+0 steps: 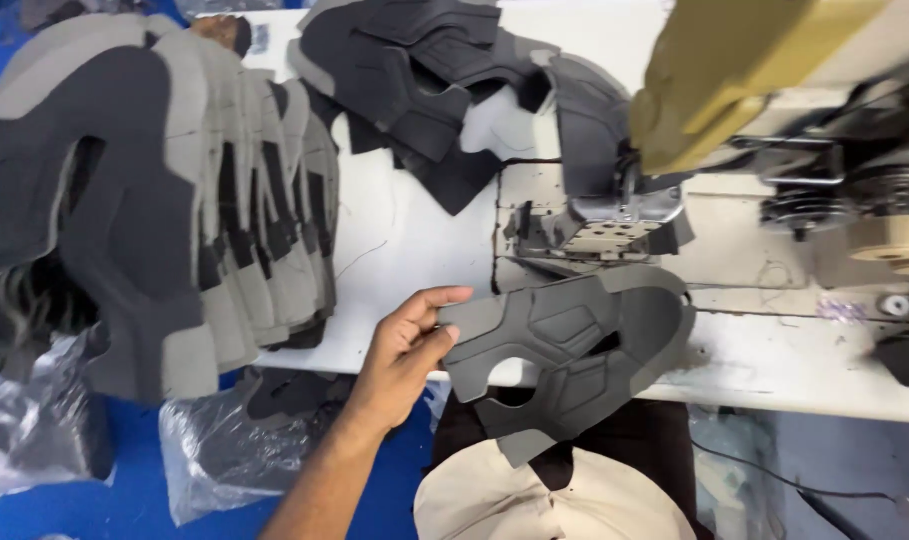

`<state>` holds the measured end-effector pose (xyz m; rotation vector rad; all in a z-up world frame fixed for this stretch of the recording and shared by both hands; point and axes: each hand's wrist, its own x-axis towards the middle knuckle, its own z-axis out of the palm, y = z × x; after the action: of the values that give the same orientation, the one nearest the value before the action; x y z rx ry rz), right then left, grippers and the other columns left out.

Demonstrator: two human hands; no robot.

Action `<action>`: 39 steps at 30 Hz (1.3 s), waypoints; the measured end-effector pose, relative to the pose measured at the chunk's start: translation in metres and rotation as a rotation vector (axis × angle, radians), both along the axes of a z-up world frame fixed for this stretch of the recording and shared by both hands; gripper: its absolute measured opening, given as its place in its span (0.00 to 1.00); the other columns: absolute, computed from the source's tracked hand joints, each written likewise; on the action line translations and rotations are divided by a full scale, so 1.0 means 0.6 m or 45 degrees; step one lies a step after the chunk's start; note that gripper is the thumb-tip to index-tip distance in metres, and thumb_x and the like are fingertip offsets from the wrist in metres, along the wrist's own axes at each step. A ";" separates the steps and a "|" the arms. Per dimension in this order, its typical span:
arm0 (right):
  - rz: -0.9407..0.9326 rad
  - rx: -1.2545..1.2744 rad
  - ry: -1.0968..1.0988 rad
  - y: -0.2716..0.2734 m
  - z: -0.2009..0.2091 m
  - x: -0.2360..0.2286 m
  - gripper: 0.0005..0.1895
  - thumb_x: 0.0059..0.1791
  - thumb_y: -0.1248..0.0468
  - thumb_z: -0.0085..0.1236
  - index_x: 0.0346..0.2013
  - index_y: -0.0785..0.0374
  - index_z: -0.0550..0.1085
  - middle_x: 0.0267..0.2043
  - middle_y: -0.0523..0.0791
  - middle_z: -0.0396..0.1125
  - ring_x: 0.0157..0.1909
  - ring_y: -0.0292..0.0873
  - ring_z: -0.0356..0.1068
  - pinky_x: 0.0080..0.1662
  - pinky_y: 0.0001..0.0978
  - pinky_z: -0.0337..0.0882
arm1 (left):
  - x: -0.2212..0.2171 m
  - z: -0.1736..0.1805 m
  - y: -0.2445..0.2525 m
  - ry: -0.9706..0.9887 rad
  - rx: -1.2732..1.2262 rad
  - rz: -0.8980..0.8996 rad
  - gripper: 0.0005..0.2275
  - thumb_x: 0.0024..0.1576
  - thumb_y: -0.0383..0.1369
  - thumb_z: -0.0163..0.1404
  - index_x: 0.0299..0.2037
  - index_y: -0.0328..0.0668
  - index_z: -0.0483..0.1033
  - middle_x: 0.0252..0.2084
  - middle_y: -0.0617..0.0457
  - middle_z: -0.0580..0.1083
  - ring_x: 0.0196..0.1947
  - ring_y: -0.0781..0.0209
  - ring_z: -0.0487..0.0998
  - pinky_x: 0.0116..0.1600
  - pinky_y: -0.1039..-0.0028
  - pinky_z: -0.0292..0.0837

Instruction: The person sews gray and black shoe parts using a sewing machine. They repeatedly pick up parts, guide them under the needle, and cut the thread with scissors before placing the finished pieces aside.

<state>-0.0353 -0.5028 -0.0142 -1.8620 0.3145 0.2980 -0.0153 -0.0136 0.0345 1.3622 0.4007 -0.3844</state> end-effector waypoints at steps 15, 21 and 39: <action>0.394 0.428 -0.214 0.450 0.044 0.098 0.10 0.46 0.73 0.67 0.42 0.68 0.81 0.35 0.43 0.76 0.32 0.29 0.70 0.34 0.19 0.69 | -0.029 0.068 -0.016 0.039 -0.095 0.030 0.16 0.68 0.30 0.37 0.60 0.33 0.72 0.40 0.53 0.77 0.39 0.69 0.80 0.46 0.73 0.84; 0.451 0.233 -0.440 0.446 0.071 0.106 0.13 0.45 0.68 0.68 0.43 0.67 0.80 0.40 0.45 0.76 0.40 0.37 0.73 0.42 0.26 0.71 | -0.036 0.064 -0.025 -0.067 0.192 -0.054 0.14 0.64 0.24 0.52 0.60 0.33 0.75 0.30 0.61 0.72 0.29 0.79 0.63 0.33 0.85 0.60; 1.066 0.199 -0.527 0.353 0.086 0.162 0.11 0.47 0.57 0.62 0.32 0.63 0.76 0.30 0.44 0.66 0.40 0.44 0.68 0.48 0.37 0.58 | -0.035 0.086 -0.071 -0.049 0.361 -0.155 0.14 0.60 0.24 0.56 0.56 0.36 0.78 0.21 0.64 0.65 0.23 0.79 0.58 0.28 0.85 0.54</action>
<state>0.0619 -0.2909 0.0372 -1.7623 -0.7708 0.4677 -0.0366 -0.0559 0.0860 1.6734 0.3507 -0.4121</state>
